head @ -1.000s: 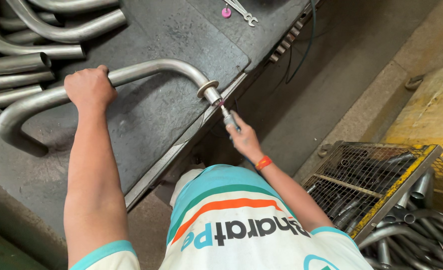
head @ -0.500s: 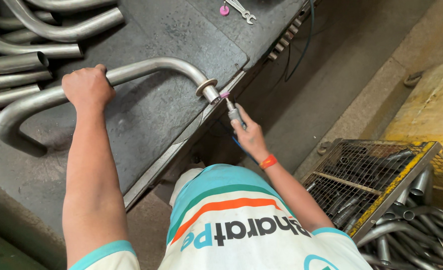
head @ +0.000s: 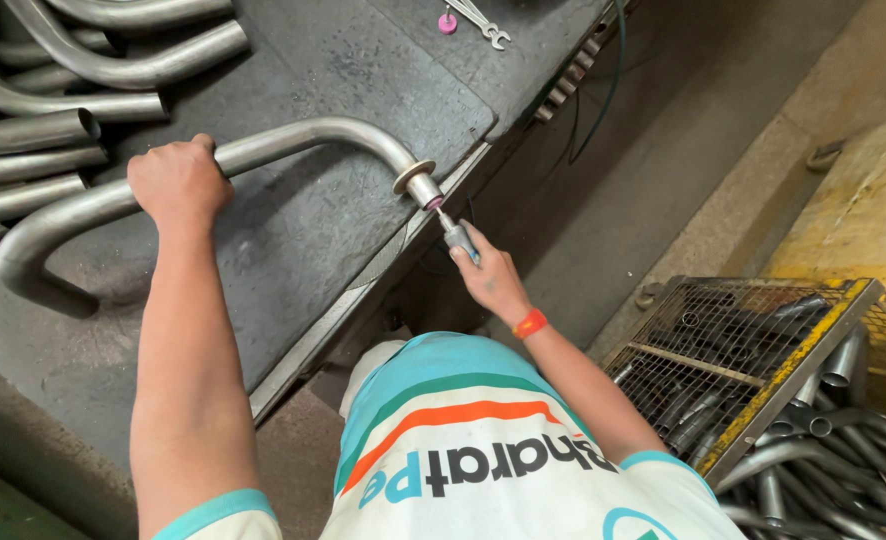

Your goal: The person holds a bent metal pipe against the workbench and uses a pneumatic die grinder to grind the pipe's end and flange, repositioning the pipe to grind different spots. They then carry the pipe to a wire basket, place it with other finished pipes, and return to the bench.

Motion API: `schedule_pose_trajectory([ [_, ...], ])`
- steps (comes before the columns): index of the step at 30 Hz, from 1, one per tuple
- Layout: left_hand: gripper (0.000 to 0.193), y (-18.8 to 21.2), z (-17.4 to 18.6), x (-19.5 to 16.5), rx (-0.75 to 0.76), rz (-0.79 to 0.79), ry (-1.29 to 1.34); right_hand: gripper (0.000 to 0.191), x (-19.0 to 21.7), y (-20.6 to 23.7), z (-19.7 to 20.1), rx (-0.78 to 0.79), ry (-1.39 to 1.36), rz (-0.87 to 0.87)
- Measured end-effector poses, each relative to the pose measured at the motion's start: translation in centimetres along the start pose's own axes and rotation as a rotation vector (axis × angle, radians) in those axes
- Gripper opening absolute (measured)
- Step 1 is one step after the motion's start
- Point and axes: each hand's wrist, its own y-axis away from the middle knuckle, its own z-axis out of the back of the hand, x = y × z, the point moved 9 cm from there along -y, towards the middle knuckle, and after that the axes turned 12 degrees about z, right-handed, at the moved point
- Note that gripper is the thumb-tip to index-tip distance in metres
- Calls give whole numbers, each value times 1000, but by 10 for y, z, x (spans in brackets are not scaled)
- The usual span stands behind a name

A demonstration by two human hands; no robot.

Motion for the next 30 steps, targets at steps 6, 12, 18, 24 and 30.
schedule_pose_trajectory([
  [6,18,3,2,1,-22,-5,5,43,-12,-33,-21,109,167,-140],
  [12,12,5,2,3,-34,-5,39,41,-12,-43,-28,126,100,-102],
  [18,11,11,11,4,-19,-20,9,45,-18,-41,-22,73,135,-164],
  [24,11,17,23,1,-37,-16,-48,40,-10,-37,-14,57,82,-105],
  [30,15,16,19,1,9,15,-73,41,-8,-37,-14,103,33,-134],
])
